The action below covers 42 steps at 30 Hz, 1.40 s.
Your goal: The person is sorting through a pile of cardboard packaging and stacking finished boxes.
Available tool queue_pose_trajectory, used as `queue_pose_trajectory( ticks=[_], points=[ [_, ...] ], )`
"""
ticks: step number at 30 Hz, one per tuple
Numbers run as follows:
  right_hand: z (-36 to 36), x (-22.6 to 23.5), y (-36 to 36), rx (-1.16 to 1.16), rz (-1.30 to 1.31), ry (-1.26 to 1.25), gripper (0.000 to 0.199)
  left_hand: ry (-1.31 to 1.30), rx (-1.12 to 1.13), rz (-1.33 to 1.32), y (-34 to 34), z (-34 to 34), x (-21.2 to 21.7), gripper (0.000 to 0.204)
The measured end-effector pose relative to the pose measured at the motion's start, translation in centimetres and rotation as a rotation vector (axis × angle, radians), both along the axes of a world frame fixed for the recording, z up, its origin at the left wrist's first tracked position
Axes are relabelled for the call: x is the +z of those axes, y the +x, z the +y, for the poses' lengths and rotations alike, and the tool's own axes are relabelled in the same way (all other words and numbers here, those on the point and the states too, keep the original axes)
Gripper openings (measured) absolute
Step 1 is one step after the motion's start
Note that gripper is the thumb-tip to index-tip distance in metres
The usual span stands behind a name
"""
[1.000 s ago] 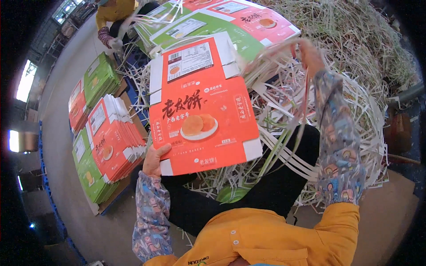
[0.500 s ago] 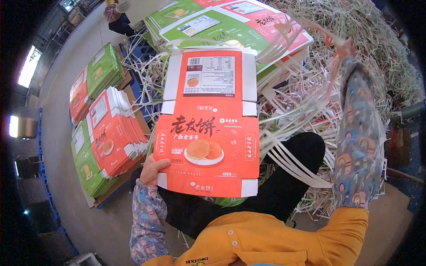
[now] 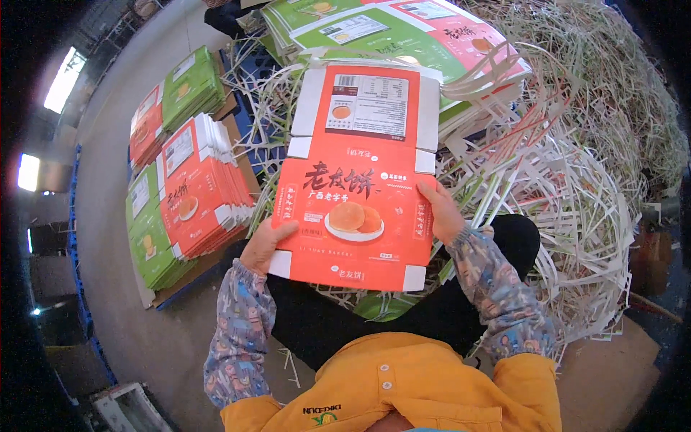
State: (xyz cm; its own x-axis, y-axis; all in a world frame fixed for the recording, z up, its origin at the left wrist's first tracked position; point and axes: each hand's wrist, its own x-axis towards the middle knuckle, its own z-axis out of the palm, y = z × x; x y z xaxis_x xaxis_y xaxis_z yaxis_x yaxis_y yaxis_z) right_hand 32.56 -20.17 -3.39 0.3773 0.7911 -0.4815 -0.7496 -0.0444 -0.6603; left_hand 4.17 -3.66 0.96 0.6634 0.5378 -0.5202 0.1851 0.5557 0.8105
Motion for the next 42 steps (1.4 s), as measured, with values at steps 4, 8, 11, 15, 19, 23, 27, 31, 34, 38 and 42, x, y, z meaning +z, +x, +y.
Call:
queue_pose_trajectory(
  ticks=[4,8,11,15,19,23,27,31,34,38,42],
  points=[
    [-0.2,2.0,-0.8,-0.043,0.037,0.123,0.029,0.137,-0.03,-0.274,-1.3,-0.8,2.6,0.06],
    [1.3,3.8,-4.4,-0.133,0.097,0.24,0.028,-0.119,0.468,-0.936,-4.7,-6.5,1.4,0.101],
    [2.5,3.1,-8.7,-0.158,0.145,0.277,0.027,-0.132,0.516,-0.97,-2.7,-11.2,-1.4,0.083],
    [2.7,1.8,-9.1,-0.099,0.047,0.1,0.027,-0.087,0.748,-0.47,-1.1,-10.6,-1.0,0.055],
    [1.0,1.2,-5.1,0.271,-0.133,-0.092,0.028,-0.112,0.702,-0.377,-1.8,-9.4,-1.9,0.043],
    [1.5,0.8,-3.3,0.02,-1.104,-0.179,0.041,-0.175,0.787,-0.409,-1.2,-9.0,-1.7,0.046],
    [4.6,5.0,1.6,-0.142,-2.003,-0.007,0.06,-0.033,0.768,-0.346,-1.4,-9.2,-1.2,0.048],
    [7.8,6.3,8.5,0.074,-2.478,-0.223,0.061,-0.015,0.783,-0.379,-1.6,-9.3,0.1,0.048],
    [8.5,7.2,10.0,0.368,-2.488,-0.496,0.057,0.027,0.816,-0.433,-1.9,-9.4,0.9,0.046],
    [8.0,7.0,11.1,0.655,-2.364,-0.571,0.039,-0.01,0.845,-0.447,-3.2,-8.9,0.7,0.046],
    [6.6,6.3,12.9,0.764,-2.464,-0.299,0.014,0.027,0.817,-0.423,-5.5,-8.9,1.3,0.049]
  ],
)
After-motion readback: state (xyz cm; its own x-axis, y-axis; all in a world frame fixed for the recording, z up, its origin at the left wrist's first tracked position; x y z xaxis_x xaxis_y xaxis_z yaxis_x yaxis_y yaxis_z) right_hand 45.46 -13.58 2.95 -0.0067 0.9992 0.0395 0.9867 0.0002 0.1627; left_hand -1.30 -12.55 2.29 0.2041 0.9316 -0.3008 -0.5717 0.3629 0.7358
